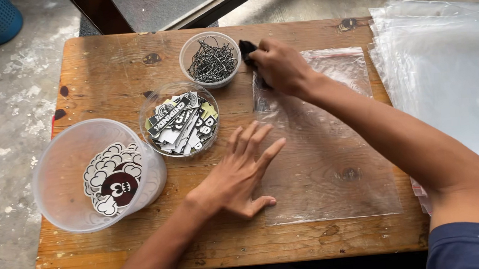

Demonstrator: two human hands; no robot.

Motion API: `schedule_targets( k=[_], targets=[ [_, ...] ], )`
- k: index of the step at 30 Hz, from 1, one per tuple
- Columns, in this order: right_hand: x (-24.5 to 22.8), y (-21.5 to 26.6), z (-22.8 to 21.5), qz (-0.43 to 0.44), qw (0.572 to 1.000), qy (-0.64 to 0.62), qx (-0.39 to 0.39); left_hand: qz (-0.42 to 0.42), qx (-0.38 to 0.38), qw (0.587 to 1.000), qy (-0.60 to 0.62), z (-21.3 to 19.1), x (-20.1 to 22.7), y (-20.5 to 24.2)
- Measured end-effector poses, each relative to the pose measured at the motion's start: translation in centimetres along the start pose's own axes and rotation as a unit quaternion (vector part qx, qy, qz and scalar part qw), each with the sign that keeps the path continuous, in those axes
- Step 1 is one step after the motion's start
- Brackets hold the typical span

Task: The person attaches a small metal chain to a black bag, then places the bag into a clear plastic zip-lock bag and seals it. They repeat the process with another bag, using a brush to clean the surface before packaging.

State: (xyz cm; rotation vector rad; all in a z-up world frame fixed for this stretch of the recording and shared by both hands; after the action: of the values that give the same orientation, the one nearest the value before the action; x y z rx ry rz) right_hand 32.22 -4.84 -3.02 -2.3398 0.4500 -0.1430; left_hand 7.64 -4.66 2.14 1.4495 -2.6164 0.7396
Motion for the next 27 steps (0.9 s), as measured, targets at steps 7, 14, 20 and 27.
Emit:
schedule_targets(
  k=[7,14,20,27],
  targets=[
    [-0.1,0.3,-14.9,0.168,0.978,-0.103,-0.073,0.082,0.054,0.985,0.138,-1.0,1.8,-0.5],
    [6.8,11.2,-30.3,0.284,0.948,0.119,-0.087,0.105,0.085,0.984,0.115,-1.1,3.1,-1.6],
    [6.6,16.5,-34.0,0.382,0.903,0.099,-0.170,0.056,0.105,0.971,0.208,-1.4,3.0,-3.3],
    [-2.7,11.9,-32.6,0.359,0.878,-0.281,-0.146,-0.154,0.242,0.762,0.580,-9.2,2.4,-5.8]
  ],
)
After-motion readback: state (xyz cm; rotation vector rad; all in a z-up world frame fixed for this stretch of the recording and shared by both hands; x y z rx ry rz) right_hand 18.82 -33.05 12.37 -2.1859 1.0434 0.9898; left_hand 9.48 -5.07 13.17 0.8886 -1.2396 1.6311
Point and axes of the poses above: each hand's wrist, its own y-axis away from the middle knuckle, its own z-axis out of the palm, x = y × z, the point moved 9 cm from there along -y, towards the middle knuckle, and after that the axes turned 13 degrees about x, right-handed, at the moved point
